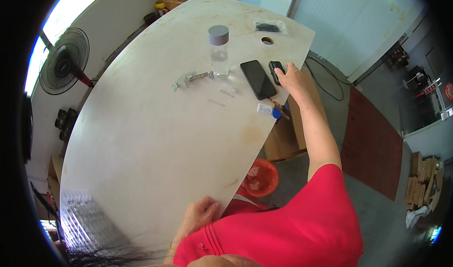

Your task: The person assembles metal hinge parts by taking brackets from a plastic tray and inserting pins into them by hand. The person then adjusts a pouch at their waist and touches a phone on the table.

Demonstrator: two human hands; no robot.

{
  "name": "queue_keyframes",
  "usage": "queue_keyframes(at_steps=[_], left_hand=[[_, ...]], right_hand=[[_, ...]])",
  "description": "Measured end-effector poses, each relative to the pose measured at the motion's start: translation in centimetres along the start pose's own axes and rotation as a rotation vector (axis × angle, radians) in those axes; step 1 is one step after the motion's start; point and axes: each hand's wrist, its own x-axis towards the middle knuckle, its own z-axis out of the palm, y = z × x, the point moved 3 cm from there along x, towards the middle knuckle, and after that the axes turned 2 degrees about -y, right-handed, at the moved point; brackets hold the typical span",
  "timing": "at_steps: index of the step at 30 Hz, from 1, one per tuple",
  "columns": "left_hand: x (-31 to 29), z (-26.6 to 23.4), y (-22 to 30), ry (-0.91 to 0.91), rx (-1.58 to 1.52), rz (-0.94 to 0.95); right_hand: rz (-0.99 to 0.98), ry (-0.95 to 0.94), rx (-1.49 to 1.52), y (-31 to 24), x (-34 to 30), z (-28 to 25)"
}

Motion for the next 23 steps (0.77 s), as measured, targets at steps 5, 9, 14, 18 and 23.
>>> queue_keyframes(at_steps=[5, 9, 14, 18, 23], left_hand=[[0.1, 0.2, -0.3, 0.014, -0.018, 0.026], [0.2, 0.3, -0.2, 0.043, -0.013, 0.059], [0.2, 0.3, 0.1, 0.02, -0.03, 0.099], [-0.1, 0.2, -1.2, 0.031, -0.066, 0.124], [-0.8, 1.1, -3.7, 0.098, -0.423, 0.101]], right_hand=[[-0.044, -0.07, -0.18, -2.6, -0.2, -0.3], [-0.095, -0.112, -0.178, -1.8, 1.5, 0.5], [-0.049, -0.034, -0.205, 1.5, 2.3, -0.4], [-0.353, 0.033, 0.012, -3.5, -4.4, -3.3], [-0.974, -0.45, 0.223, -11.6, -17.9, -5.5]])
